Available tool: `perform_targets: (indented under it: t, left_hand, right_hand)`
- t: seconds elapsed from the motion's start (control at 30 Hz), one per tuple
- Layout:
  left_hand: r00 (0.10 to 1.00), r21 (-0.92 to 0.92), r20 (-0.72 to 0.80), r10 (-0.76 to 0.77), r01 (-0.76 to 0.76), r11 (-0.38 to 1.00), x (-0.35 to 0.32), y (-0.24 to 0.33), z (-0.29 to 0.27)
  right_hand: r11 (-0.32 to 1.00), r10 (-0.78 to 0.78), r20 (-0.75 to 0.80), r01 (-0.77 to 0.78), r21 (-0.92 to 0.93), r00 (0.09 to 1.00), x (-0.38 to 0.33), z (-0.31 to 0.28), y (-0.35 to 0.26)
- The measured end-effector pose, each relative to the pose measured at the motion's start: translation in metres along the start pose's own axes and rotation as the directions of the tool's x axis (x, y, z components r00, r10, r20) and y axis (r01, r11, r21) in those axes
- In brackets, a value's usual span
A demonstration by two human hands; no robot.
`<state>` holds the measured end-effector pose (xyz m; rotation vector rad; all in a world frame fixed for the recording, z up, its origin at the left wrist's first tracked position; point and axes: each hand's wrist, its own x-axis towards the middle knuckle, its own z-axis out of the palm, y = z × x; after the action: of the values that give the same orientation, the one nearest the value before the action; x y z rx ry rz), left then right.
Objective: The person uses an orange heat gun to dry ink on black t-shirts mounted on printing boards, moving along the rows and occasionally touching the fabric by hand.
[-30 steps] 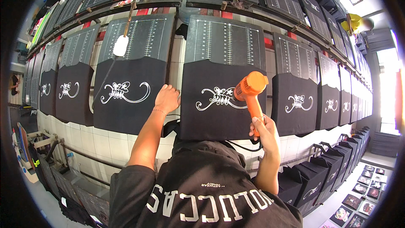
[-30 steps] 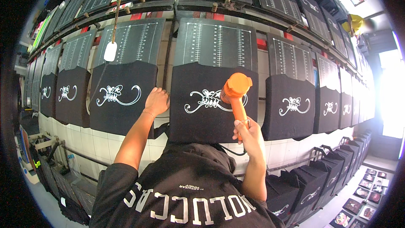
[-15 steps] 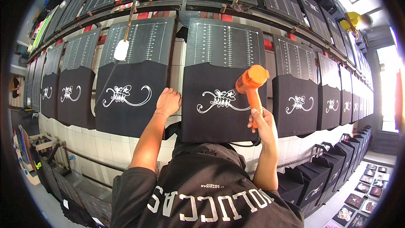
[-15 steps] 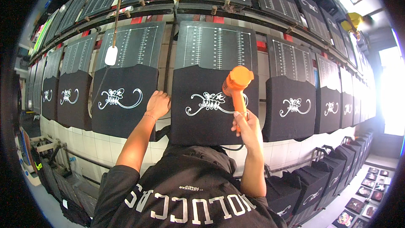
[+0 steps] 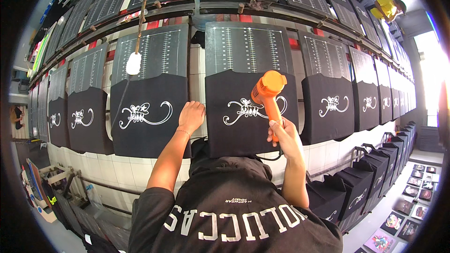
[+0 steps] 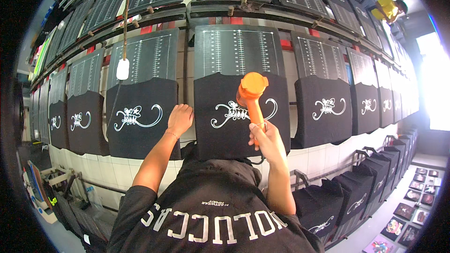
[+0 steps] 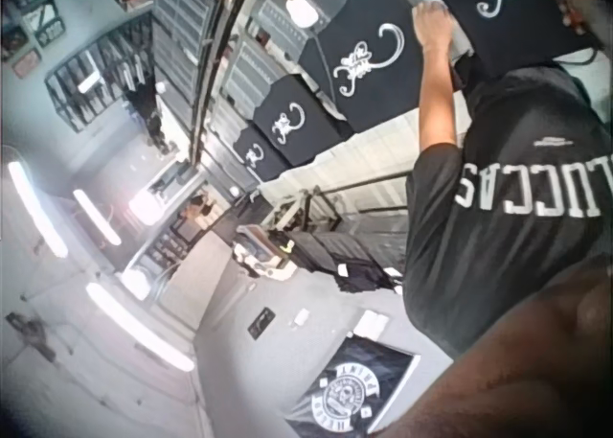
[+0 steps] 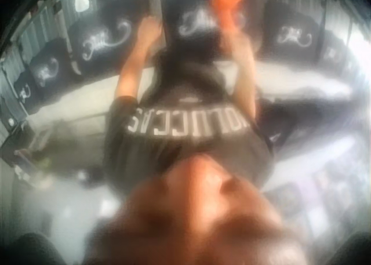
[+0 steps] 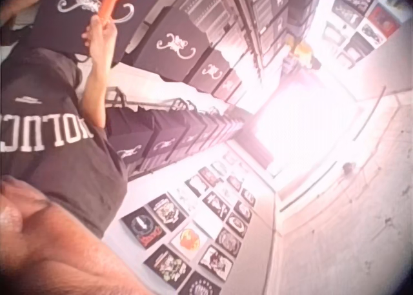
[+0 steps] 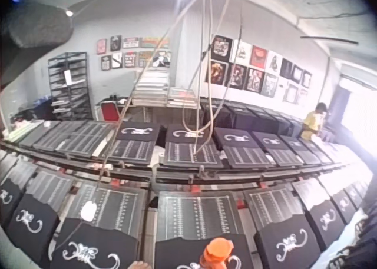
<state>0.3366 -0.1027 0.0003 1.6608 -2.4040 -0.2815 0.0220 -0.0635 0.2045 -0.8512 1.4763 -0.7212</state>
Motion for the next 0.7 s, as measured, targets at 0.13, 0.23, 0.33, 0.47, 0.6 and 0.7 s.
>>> perform_targets:
  t: [0.13, 0.23, 0.33, 0.47, 0.6, 0.7]
  left_hand:
    - [0.999, -0.053, -0.050, -0.018, 0.015, 0.998, 0.001, 0.002, -0.002]
    - [0.992, -0.152, -0.119, -0.033, 0.014, 0.988, 0.000, 0.000, -0.003]
    - [0.985, -0.209, -0.167, -0.037, 0.001, 0.978, -0.001, -0.001, -0.004]
    - [0.982, -0.243, -0.187, -0.013, -0.033, 0.970, 0.000, -0.001, -0.008]
    - [0.981, -0.259, -0.193, 0.004, -0.055, 0.964, 0.001, 0.000, -0.010]
    - [0.983, -0.259, -0.184, 0.015, -0.064, 0.964, 0.001, -0.001, -0.010]
  right_hand:
    - [0.999, 0.046, 0.019, -0.046, 0.020, 0.999, 0.000, 0.001, -0.001]
    - [0.999, 0.001, 0.000, -0.001, -0.050, 1.000, -0.001, 0.016, 0.001]
    - [1.000, 0.014, 0.014, -0.014, -0.004, 1.000, -0.001, 0.020, -0.003]
    - [1.000, 0.003, 0.013, -0.003, -0.009, 1.000, 0.002, 0.031, -0.005]
    - [1.000, -0.011, -0.003, 0.011, -0.028, 1.000, 0.002, 0.040, -0.007]
    - [0.999, -0.010, -0.015, 0.009, -0.032, 1.000, 0.001, 0.038, -0.004]
